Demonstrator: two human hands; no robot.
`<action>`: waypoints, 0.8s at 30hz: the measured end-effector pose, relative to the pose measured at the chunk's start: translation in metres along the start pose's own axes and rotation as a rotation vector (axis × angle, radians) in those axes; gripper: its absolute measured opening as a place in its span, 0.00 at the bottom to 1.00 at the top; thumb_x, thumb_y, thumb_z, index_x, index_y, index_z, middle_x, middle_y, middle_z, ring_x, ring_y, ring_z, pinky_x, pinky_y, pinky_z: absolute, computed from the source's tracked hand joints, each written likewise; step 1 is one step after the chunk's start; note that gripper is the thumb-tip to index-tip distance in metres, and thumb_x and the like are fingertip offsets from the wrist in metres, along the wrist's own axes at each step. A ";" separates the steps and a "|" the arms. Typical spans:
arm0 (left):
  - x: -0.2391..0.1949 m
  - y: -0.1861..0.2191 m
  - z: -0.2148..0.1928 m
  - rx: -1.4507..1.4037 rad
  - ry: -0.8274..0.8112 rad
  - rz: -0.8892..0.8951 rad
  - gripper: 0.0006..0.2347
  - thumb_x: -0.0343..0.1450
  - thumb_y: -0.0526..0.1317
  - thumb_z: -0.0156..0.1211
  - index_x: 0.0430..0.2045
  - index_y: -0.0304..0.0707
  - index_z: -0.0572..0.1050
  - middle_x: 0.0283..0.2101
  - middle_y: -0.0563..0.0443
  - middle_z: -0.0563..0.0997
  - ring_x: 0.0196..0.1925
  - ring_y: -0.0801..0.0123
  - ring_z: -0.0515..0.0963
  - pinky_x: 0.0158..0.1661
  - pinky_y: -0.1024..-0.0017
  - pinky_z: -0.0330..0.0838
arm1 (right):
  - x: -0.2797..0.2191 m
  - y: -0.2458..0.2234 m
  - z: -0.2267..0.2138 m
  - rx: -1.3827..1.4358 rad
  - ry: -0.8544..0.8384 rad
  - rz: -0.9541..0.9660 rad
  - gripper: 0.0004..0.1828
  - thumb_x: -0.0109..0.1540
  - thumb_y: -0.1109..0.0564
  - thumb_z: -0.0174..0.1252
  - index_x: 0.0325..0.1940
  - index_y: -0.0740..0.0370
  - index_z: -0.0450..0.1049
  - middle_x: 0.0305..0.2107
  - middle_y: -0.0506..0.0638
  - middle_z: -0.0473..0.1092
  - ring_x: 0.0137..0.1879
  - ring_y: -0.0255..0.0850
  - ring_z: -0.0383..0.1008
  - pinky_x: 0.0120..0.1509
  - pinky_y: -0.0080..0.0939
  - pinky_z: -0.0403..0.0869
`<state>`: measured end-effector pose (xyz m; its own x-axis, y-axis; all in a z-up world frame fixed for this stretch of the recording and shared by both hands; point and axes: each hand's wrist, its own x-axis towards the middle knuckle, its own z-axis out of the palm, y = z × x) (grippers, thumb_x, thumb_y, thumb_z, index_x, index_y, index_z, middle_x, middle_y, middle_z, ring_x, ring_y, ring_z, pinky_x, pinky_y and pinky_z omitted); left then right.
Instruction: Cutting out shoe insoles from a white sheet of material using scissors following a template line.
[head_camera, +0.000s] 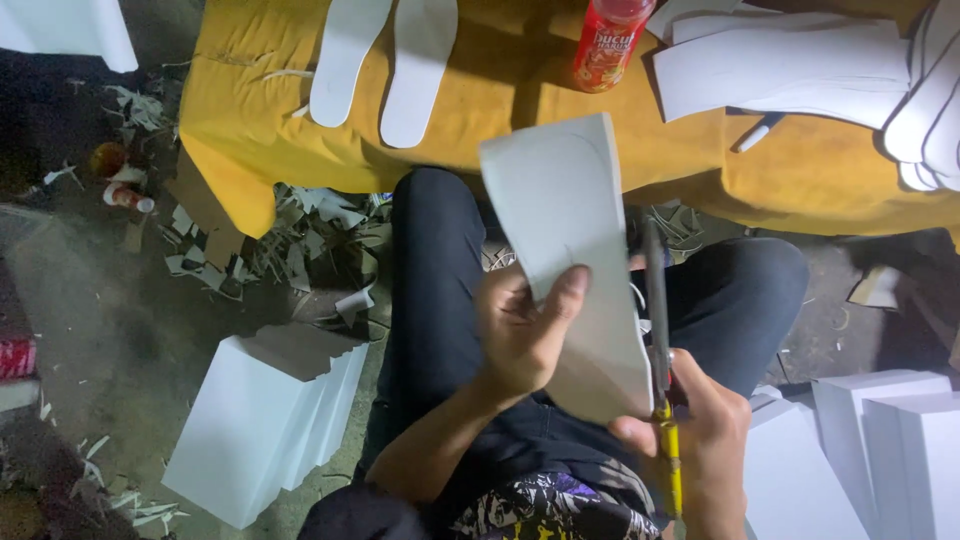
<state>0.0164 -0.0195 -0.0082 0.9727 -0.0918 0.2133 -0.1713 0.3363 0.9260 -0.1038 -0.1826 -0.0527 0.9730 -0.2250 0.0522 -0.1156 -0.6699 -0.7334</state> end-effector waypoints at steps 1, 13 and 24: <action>0.001 -0.002 -0.004 0.000 -0.002 0.001 0.11 0.75 0.43 0.58 0.22 0.41 0.73 0.24 0.59 0.74 0.27 0.76 0.71 0.30 0.76 0.66 | 0.004 -0.007 -0.003 0.000 0.002 0.000 0.38 0.47 0.22 0.56 0.35 0.58 0.70 0.19 0.42 0.50 0.30 0.37 0.44 0.30 0.35 0.50; 0.009 0.005 -0.071 0.168 -0.016 0.227 0.26 0.74 0.39 0.58 0.68 0.28 0.61 0.60 0.39 0.76 0.57 0.66 0.73 0.61 0.57 0.65 | 0.052 0.056 0.101 0.483 -0.062 -0.027 0.14 0.61 0.48 0.56 0.33 0.62 0.74 0.14 0.57 0.65 0.25 0.41 0.61 0.29 0.47 0.65; -0.014 0.030 -0.056 0.018 -0.099 0.317 0.20 0.72 0.29 0.59 0.60 0.20 0.68 0.53 0.36 0.80 0.56 0.68 0.76 0.60 0.53 0.71 | 0.039 0.155 0.168 0.110 -0.430 -0.158 0.09 0.55 0.58 0.63 0.24 0.64 0.71 0.15 0.60 0.73 0.23 0.61 0.73 0.35 0.55 0.73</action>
<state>0.0060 0.0440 -0.0013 0.8507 -0.0766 0.5201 -0.4665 0.3462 0.8140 -0.0498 -0.1764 -0.2781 0.9742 0.2026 -0.0994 0.0398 -0.5879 -0.8079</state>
